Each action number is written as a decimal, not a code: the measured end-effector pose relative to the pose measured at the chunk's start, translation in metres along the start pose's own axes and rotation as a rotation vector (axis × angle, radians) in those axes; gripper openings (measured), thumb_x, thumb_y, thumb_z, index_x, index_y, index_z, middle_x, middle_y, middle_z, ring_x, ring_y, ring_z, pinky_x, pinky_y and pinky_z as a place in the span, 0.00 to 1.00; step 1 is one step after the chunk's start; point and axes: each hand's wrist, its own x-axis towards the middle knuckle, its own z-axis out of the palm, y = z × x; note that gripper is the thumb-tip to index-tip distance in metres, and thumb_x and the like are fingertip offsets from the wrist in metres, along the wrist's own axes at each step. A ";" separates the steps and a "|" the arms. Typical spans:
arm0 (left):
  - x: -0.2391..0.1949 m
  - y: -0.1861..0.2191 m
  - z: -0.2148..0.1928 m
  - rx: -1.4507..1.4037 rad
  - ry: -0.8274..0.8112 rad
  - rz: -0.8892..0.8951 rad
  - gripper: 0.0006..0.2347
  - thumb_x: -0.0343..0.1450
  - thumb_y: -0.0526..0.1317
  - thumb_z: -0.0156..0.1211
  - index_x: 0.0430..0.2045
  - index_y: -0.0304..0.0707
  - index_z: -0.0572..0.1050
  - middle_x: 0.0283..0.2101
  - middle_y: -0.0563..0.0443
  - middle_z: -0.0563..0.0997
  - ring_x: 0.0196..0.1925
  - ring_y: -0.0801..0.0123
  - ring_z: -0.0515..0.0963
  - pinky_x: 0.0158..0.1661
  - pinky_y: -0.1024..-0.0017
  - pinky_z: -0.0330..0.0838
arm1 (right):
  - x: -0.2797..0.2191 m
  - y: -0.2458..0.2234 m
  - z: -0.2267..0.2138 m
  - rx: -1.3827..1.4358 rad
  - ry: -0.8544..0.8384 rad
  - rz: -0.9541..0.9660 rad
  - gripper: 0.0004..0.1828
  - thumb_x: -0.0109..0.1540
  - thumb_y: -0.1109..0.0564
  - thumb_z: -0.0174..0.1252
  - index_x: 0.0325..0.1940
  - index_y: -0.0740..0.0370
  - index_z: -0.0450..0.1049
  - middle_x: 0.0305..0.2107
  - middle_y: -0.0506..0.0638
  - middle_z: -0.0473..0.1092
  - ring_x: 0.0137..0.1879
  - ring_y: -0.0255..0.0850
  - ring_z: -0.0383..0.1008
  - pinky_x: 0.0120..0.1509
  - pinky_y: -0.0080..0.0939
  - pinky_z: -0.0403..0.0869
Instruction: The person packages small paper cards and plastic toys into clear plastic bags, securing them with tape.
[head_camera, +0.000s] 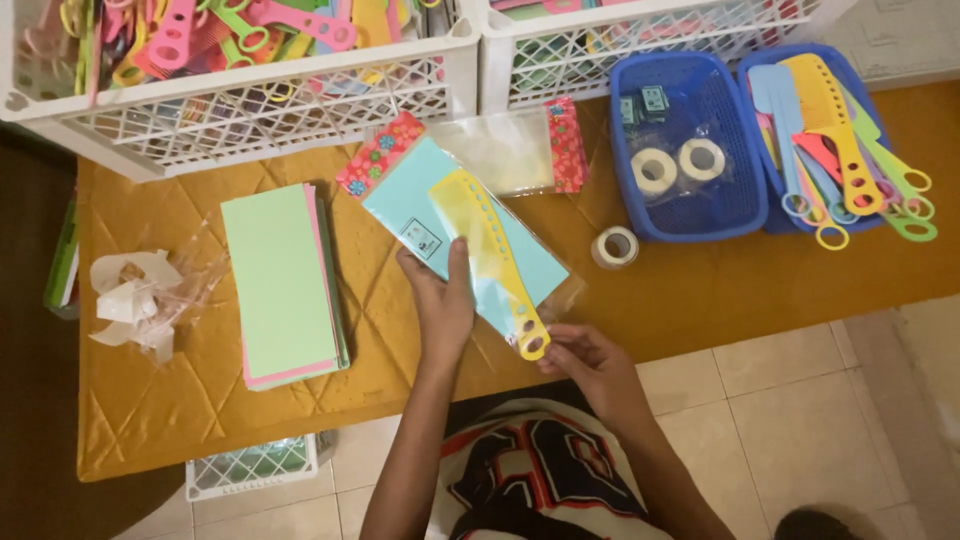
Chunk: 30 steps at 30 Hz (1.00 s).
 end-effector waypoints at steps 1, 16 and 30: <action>-0.001 0.000 0.001 -0.002 0.001 0.006 0.16 0.78 0.41 0.53 0.54 0.32 0.56 0.46 0.45 0.72 0.51 0.67 0.72 0.57 0.55 0.71 | 0.002 0.000 0.001 0.000 -0.002 -0.006 0.18 0.63 0.66 0.60 0.58 0.73 0.75 0.40 0.65 0.78 0.42 0.49 0.80 0.48 0.53 0.84; 0.011 -0.037 0.003 -0.133 -0.175 -0.002 0.16 0.79 0.39 0.51 0.56 0.31 0.57 0.46 0.43 0.76 0.50 0.65 0.76 0.55 0.56 0.75 | 0.012 0.007 0.015 0.018 0.045 -0.140 0.17 0.60 0.68 0.65 0.53 0.73 0.77 0.34 0.65 0.78 0.39 0.49 0.83 0.47 0.53 0.85; 0.011 -0.050 0.008 -0.111 -0.271 0.051 0.15 0.80 0.36 0.43 0.59 0.26 0.55 0.46 0.32 0.79 0.49 0.56 0.82 0.53 0.51 0.78 | 0.002 0.011 0.043 -0.380 0.246 -0.558 0.09 0.61 0.66 0.67 0.45 0.66 0.81 0.24 0.54 0.81 0.28 0.37 0.82 0.37 0.38 0.83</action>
